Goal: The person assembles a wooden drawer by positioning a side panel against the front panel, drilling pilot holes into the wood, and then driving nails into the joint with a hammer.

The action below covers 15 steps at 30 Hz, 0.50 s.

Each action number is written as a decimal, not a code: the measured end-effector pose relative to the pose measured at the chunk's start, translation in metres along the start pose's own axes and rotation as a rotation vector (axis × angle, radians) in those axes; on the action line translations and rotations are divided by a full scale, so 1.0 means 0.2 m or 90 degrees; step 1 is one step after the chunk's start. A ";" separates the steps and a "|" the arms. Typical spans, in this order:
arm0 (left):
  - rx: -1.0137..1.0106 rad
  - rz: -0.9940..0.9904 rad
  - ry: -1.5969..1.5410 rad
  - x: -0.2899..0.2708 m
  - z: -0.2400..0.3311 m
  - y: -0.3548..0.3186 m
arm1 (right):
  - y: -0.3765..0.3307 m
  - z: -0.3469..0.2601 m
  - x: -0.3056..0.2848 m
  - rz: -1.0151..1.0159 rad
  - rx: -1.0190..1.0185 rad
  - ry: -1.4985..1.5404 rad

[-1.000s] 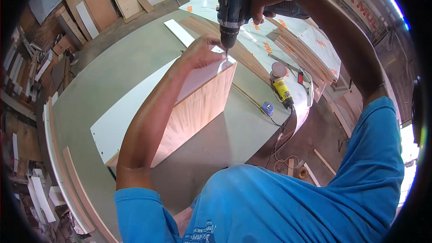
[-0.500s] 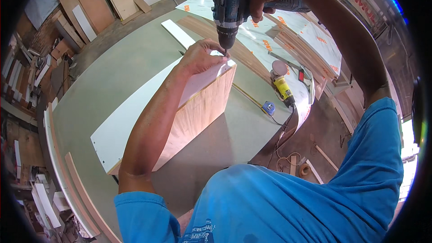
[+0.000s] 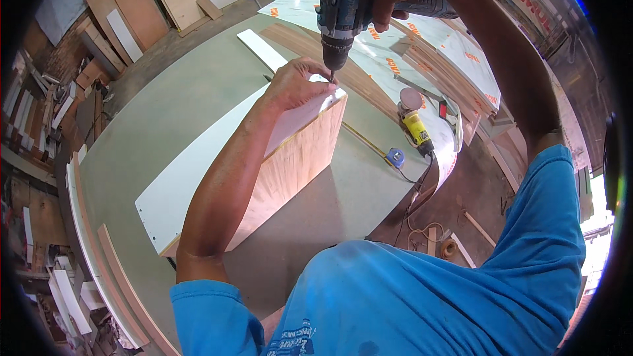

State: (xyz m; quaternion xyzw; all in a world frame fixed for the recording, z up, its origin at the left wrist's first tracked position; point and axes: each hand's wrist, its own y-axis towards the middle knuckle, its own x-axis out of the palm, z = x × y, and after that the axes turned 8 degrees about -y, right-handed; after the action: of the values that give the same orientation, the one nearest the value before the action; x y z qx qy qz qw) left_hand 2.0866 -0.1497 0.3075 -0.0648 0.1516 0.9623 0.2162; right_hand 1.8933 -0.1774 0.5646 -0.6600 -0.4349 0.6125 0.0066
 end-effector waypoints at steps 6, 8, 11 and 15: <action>0.007 0.003 -0.020 0.01 -0.02 0.00 | 0.01 -0.01 0.00 0.021 -0.062 0.010; 0.007 0.008 -0.010 0.00 -0.02 0.00 | -0.02 -0.07 0.00 0.022 -0.032 0.008; -0.001 0.024 0.047 0.00 -0.03 0.00 | -0.02 -0.09 -0.01 0.023 0.028 -0.007; -0.006 0.022 0.041 0.01 -0.02 0.01 | 0.00 -0.03 -0.01 0.031 -0.041 0.047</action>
State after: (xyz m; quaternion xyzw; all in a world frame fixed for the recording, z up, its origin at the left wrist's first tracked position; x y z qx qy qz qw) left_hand 2.0840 -0.1514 0.3045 -0.0945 0.1550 0.9641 0.1939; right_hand 1.8989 -0.1757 0.5685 -0.6925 -0.4377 0.5732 -0.0136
